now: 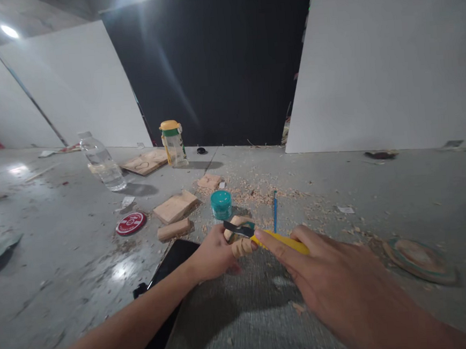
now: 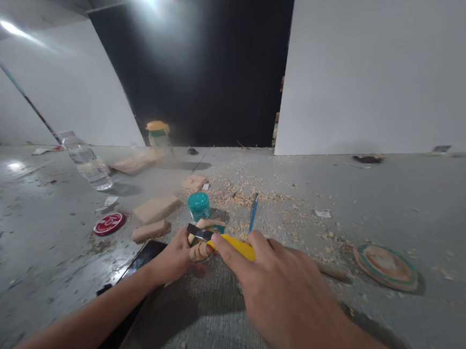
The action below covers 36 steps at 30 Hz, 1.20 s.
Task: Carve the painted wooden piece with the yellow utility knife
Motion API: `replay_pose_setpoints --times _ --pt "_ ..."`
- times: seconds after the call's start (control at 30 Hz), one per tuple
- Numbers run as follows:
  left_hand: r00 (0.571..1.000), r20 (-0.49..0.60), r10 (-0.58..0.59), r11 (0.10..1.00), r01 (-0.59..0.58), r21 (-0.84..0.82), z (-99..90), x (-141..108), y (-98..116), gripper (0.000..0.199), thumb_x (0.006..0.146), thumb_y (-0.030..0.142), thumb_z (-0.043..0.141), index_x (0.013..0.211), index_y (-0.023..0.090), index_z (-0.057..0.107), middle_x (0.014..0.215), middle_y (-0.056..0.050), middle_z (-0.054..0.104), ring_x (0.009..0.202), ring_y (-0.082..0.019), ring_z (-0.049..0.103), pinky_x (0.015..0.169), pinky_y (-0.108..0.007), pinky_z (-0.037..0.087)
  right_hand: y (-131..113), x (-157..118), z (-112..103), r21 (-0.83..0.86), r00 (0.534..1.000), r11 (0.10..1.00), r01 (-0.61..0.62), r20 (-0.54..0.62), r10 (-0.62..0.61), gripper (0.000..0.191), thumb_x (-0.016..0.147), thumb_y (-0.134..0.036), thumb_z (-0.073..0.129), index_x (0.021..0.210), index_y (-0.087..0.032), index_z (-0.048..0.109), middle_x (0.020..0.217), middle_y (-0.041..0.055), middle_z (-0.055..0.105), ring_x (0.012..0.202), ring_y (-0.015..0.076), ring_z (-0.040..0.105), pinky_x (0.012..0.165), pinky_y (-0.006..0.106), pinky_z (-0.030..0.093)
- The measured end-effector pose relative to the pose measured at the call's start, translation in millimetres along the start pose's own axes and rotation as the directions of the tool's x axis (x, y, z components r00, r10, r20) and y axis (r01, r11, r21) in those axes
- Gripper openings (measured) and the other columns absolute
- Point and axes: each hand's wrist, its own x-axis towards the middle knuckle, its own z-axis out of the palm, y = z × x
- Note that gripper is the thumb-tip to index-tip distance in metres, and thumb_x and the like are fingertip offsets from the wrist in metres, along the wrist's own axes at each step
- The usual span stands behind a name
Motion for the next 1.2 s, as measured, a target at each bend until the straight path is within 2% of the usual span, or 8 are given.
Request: replay_pose_setpoints --times 0.37,0.67,0.93,1.2 --pt "0.999 0.034 -0.039 0.999 0.038 0.023 2.3 -1.7 3.5 0.053 0.067 0.062 0.072 0.089 0.014 0.062 0.067 0.002 0.043 0.056 -0.009 0.041 0.046 -0.023 0.047 -0.5 -3.7 -4.5 -0.045 1.000 0.999 -0.005 -0.022 0.004 0.072 0.068 -0.004 0.044 0.131 -0.037 0.054 0.078 0.0037 0.057 0.047 0.0179 0.057 0.044 0.027 0.030" --pt "0.994 -0.053 -0.096 0.993 0.099 0.064 5.3 0.2 5.4 0.055 0.064 0.064 0.072 0.085 0.014 0.059 0.064 0.003 0.041 0.051 -0.008 0.041 0.044 -0.025 0.048 -3.4 -5.4 -4.9 -0.105 0.999 0.994 -0.044 -0.004 0.044 0.077 0.065 -0.003 0.050 0.134 -0.037 0.052 0.080 0.0040 0.058 0.051 0.0167 0.058 0.045 0.026 0.033" --pt "0.993 -0.088 -0.081 0.995 0.086 0.059 4.3 1.7 -0.4 0.053 0.066 0.063 0.072 0.084 0.015 0.056 0.063 0.004 0.039 0.049 -0.008 0.039 0.042 -0.024 0.045 -5.4 -2.7 -4.6 -0.121 0.999 0.991 -0.053 0.002 0.053 0.080 0.060 -0.001 0.052 0.133 -0.034 0.054 0.080 0.0054 0.057 0.053 0.0189 0.059 0.044 0.027 0.037" --pt "0.992 -0.090 -0.089 0.995 0.094 0.045 6.2 2.5 4.9 0.052 0.064 0.057 0.075 0.091 0.015 0.060 0.071 0.001 0.048 0.054 -0.009 0.043 0.040 -0.019 0.046 -7.5 -6.6 -6.1 -0.170 0.999 0.985 -0.037 0.019 0.041 0.087 0.057 0.000 0.052 0.137 -0.033 0.051 0.080 0.0064 0.057 0.056 0.0206 0.059 0.045 0.029 0.041"
